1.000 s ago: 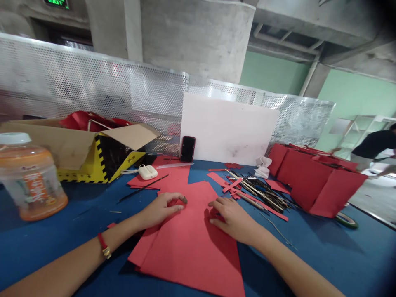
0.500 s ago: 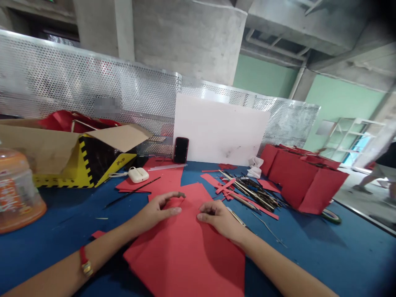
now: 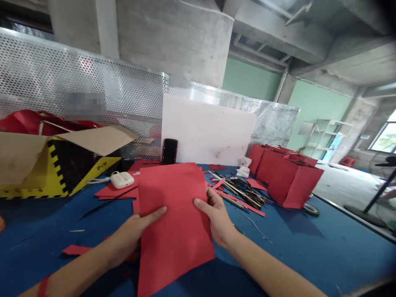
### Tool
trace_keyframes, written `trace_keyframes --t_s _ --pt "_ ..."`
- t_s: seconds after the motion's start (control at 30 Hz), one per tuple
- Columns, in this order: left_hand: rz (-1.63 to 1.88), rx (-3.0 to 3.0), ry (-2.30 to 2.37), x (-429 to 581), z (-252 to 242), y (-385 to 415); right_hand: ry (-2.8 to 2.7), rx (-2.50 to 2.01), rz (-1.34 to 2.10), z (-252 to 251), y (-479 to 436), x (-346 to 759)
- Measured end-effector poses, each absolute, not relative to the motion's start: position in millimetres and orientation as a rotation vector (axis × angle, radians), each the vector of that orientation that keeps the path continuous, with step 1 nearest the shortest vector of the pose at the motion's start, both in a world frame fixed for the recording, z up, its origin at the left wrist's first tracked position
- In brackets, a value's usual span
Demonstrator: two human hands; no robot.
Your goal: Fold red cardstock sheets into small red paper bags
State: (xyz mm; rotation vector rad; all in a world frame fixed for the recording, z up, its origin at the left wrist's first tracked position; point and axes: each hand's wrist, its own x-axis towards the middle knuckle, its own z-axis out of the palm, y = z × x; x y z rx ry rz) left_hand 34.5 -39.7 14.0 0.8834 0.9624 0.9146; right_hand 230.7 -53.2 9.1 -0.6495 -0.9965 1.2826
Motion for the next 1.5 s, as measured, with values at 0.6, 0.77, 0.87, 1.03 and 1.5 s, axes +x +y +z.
trace_keyframes --t_s 0.6,0.77,0.87,1.03,1.5 --pt "1.169 1.131 1.017 36 18 -54 -1.031 -0.862 1.307 -4 -54 224" --pt "1.229 1.500 1.006 29 26 -55 -1.157 -0.770 1.245 -4 -59 223" --pt "1.201 1.470 1.000 27 28 -54 -1.190 -0.768 1.208 -5 -58 223" --pt "1.063 1.319 0.984 30 26 -54 -1.196 -0.758 1.202 -6 -55 223" --pt "1.136 1.586 1.034 30 12 -52 -1.263 -0.909 1.003 -1 -62 221"
